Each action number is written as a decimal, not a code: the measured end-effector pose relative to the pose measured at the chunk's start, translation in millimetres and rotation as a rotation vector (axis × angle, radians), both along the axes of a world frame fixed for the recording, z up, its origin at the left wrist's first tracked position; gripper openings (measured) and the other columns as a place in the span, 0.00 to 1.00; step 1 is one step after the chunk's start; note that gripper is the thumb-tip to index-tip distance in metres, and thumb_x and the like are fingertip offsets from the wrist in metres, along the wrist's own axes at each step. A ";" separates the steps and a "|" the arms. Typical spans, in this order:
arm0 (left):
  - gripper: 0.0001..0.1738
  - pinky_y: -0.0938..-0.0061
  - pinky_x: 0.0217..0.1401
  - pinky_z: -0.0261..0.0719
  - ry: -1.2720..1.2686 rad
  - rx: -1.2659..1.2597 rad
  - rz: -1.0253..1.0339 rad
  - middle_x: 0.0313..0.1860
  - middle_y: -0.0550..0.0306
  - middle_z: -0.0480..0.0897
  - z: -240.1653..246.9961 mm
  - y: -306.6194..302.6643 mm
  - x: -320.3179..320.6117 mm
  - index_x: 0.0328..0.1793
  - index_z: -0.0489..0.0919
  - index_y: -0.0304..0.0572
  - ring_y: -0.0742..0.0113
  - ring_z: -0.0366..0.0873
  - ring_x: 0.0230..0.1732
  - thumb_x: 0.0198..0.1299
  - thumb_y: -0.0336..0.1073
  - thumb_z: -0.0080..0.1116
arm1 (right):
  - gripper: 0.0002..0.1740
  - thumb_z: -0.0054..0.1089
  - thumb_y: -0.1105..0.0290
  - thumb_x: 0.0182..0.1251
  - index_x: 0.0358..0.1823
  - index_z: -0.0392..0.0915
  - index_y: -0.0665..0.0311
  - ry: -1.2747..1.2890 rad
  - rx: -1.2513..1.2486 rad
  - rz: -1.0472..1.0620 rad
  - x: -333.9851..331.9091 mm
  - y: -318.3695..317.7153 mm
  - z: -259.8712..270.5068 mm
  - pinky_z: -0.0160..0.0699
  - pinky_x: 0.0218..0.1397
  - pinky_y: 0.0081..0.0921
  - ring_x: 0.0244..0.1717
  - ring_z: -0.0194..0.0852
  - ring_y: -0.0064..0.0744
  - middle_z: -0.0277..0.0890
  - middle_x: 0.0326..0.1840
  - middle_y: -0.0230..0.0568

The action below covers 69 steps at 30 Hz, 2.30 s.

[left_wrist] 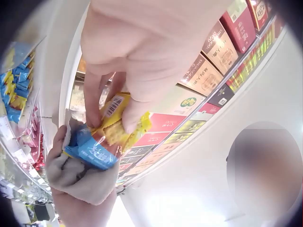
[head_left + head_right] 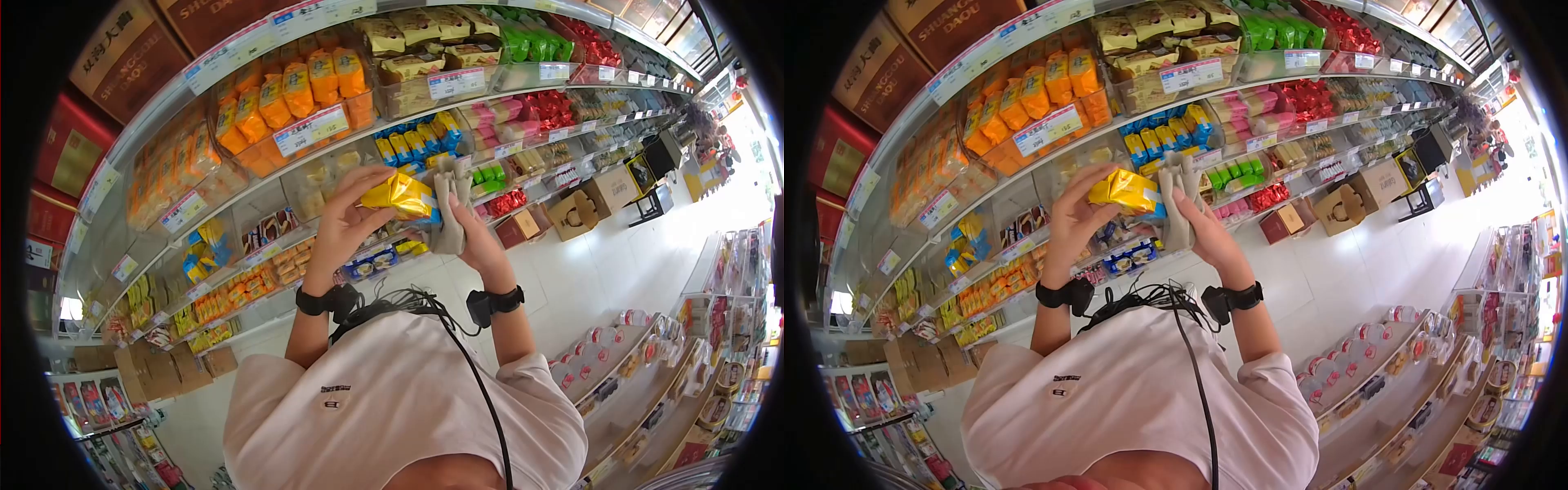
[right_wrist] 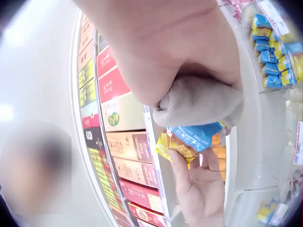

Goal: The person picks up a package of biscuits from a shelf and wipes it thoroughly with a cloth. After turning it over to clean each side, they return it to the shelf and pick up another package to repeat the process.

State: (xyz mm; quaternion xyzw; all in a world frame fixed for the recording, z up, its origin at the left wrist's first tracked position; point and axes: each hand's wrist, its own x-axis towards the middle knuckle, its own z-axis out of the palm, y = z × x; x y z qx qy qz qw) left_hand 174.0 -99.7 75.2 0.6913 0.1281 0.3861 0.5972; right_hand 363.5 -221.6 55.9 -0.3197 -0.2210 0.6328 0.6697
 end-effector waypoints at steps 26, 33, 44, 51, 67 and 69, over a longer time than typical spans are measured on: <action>0.20 0.81 0.49 0.77 0.042 -0.605 0.263 0.48 0.56 0.84 -19.8 -8.8 101.0 0.60 0.77 0.35 0.76 0.81 0.48 0.71 0.43 0.60 | 0.15 0.66 0.71 0.66 0.52 0.78 0.68 -0.870 0.098 -0.183 57.1 -6.6 -52.5 0.80 0.47 0.29 0.40 0.81 0.36 0.82 0.42 0.43; 0.20 0.82 0.48 0.75 0.052 -0.525 0.176 0.47 0.58 0.84 -11.9 0.7 59.5 0.59 0.79 0.34 0.78 0.80 0.48 0.70 0.42 0.61 | 0.23 0.55 0.64 0.79 0.68 0.70 0.71 -0.578 0.003 -0.386 31.2 5.7 -47.3 0.72 0.61 0.22 0.58 0.72 0.22 0.77 0.59 0.37; 0.17 0.81 0.55 0.76 0.189 -0.364 0.109 0.50 0.57 0.86 -11.1 12.4 -40.9 0.61 0.80 0.34 0.75 0.81 0.52 0.71 0.37 0.60 | 0.31 0.48 0.49 0.81 0.70 0.68 0.69 -0.623 -0.101 -0.176 -70.0 18.1 -11.7 0.67 0.64 0.22 0.61 0.68 0.24 0.74 0.62 0.37; 0.17 0.81 0.53 0.77 0.182 -0.407 0.136 0.48 0.57 0.86 -21.6 16.8 -101.4 0.59 0.80 0.35 0.75 0.81 0.51 0.70 0.38 0.61 | 0.25 0.47 0.54 0.82 0.62 0.74 0.70 -0.746 -0.114 -0.159 -124.7 36.6 -4.5 0.71 0.55 0.21 0.50 0.71 0.21 0.78 0.50 0.34; 0.22 0.68 0.59 0.78 -0.685 -0.876 0.611 0.56 0.59 0.82 -88.8 47.9 -255.6 0.64 0.75 0.45 0.69 0.80 0.57 0.72 0.48 0.56 | 0.26 0.58 0.73 0.71 0.67 0.67 0.76 -1.315 0.512 0.493 -256.0 72.6 -25.7 0.70 0.68 0.40 0.66 0.70 0.65 0.69 0.68 0.65; 0.23 0.67 0.58 0.79 -0.651 -0.803 0.705 0.55 0.57 0.81 -110.2 62.7 -289.0 0.64 0.74 0.43 0.67 0.80 0.55 0.70 0.46 0.59 | 0.22 0.57 0.70 0.73 0.64 0.70 0.75 -1.293 0.452 0.526 -263.8 71.8 -30.5 0.73 0.63 0.39 0.58 0.74 0.63 0.73 0.62 0.62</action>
